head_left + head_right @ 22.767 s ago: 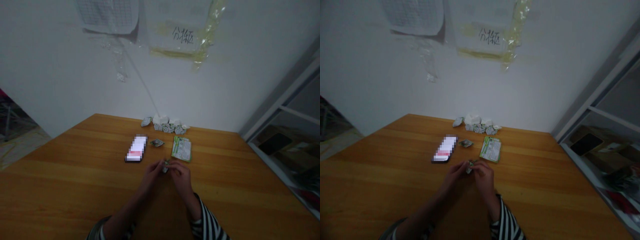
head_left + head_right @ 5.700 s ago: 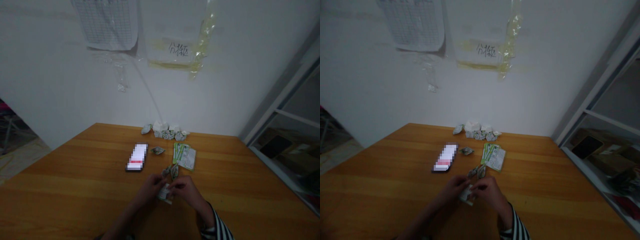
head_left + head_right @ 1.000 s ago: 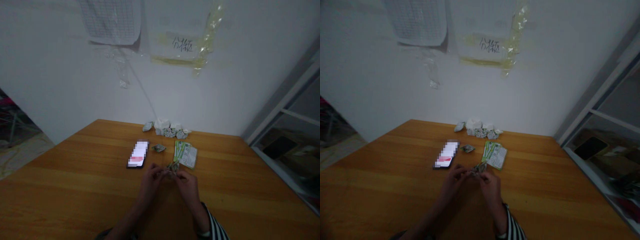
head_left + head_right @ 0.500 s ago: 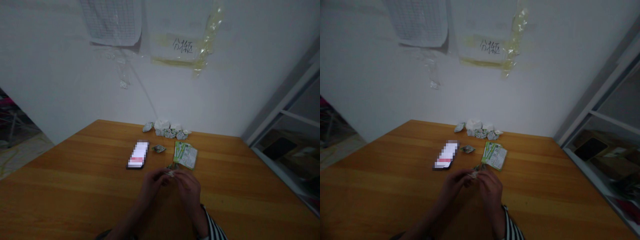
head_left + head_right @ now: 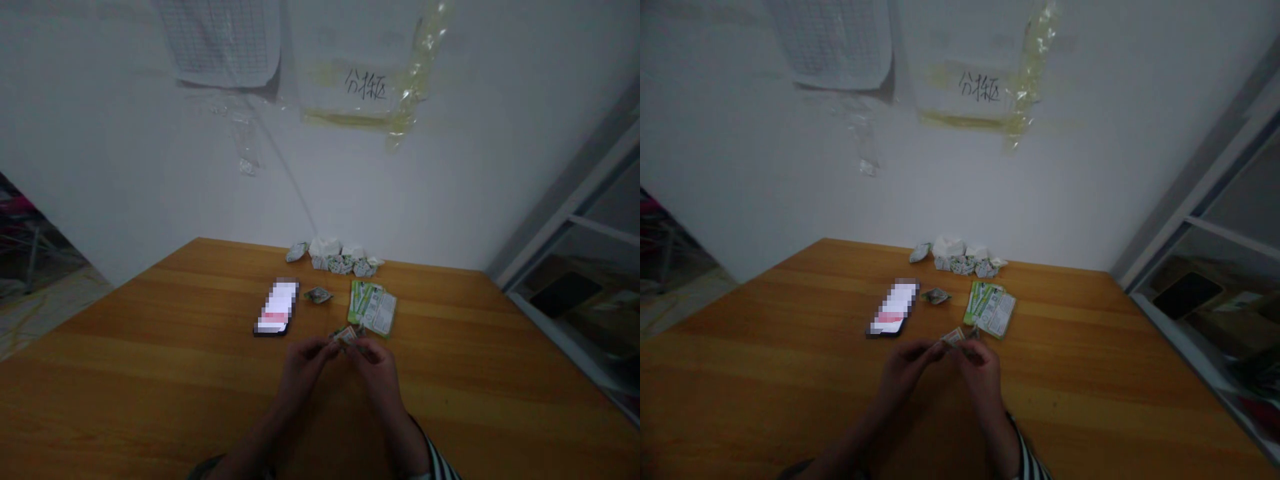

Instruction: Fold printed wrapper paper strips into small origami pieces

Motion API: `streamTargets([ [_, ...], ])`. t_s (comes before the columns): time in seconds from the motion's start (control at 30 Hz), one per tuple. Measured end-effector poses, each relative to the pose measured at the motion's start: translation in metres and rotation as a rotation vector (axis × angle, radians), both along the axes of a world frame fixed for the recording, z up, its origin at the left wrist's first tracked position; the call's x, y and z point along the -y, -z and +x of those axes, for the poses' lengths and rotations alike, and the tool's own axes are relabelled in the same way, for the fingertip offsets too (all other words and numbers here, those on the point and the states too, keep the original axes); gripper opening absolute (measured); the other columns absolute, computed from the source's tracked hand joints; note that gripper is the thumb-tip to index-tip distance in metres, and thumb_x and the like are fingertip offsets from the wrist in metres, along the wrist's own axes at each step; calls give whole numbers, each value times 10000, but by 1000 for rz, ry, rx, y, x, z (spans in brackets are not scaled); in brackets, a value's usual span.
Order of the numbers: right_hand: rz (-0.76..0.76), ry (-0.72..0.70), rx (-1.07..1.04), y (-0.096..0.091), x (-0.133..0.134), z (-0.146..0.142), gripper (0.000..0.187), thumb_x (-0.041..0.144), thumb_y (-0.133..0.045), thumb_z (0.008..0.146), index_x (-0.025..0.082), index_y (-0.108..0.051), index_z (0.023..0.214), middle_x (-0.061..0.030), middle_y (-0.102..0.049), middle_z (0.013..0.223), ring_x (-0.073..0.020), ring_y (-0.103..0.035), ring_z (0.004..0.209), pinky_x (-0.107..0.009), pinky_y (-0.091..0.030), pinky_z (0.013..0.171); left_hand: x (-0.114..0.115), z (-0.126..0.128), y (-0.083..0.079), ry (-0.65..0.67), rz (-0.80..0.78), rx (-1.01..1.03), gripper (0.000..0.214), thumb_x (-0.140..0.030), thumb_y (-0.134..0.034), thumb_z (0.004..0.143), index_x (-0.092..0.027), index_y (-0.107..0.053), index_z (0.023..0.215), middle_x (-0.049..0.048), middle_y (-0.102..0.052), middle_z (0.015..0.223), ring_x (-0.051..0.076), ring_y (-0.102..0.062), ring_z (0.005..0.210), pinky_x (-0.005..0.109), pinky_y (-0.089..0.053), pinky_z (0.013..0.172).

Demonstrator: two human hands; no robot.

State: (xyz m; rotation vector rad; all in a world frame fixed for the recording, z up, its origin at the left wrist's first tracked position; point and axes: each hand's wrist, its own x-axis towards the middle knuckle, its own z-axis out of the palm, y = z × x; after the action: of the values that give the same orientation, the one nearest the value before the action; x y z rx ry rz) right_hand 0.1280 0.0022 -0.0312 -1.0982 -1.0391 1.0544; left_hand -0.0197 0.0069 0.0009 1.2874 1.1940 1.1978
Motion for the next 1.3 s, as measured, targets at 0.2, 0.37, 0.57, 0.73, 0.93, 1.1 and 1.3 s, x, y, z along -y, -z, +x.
streamTargets([
  [0.2,25,58,-77,-3,1,-4,154,263,-784,602,178,-713,710,-31,-704,776,-181,-651,713,-279,-525,668,2,4,1,-47,-45,131,212,-352,-699,704,-172,-762,798,54,-759,785,214,-695,733,291,-553,698],
  [0.37,-2,42,-27,-5,4,-5,191,289,-775,618,163,-721,751,-54,-714,771,-188,-653,688,-273,-523,614,2,3,-1,-75,-14,89,201,-317,-717,690,-193,-764,840,51,-760,875,238,-698,842,319,-548,794],
  [0.57,-52,34,-8,-12,9,-8,249,384,-723,692,141,-679,664,-29,-661,601,-145,-587,550,-236,-472,527,5,7,-4,-71,-74,128,220,-328,-722,683,-175,-766,835,59,-763,832,240,-705,797,308,-568,732],
  [0.73,-13,94,-23,-10,10,-12,299,405,-709,706,162,-579,591,29,-553,522,-105,-494,487,-209,-404,480,6,11,-2,-72,-148,240,354,-355,-741,669,-181,-733,977,61,-751,937,246,-700,842,331,-570,759],
  [0.93,-18,92,-74,-6,7,-13,298,394,-713,708,180,-519,639,48,-533,510,-95,-480,456,-199,-388,453,3,11,3,-15,-196,300,327,-372,-747,659,-161,-749,908,74,-752,925,234,-699,814,326,-557,768],
  [1.1,48,76,-144,-7,6,-14,318,332,-707,724,213,-494,928,15,-638,714,-136,-592,566,-231,-480,520,2,11,5,17,-188,300,360,-394,-732,673,-150,-730,938,74,-749,899,207,-691,785,290,-545,734],
  [1.3,83,-86,-66,-13,5,-5,297,270,-678,749,209,-506,983,-41,-696,866,-182,-670,746,-276,-535,665,-3,6,4,200,-122,47,389,-495,-636,734,-113,-693,681,-3,-596,468,116,-544,421,198,-417,436],
])
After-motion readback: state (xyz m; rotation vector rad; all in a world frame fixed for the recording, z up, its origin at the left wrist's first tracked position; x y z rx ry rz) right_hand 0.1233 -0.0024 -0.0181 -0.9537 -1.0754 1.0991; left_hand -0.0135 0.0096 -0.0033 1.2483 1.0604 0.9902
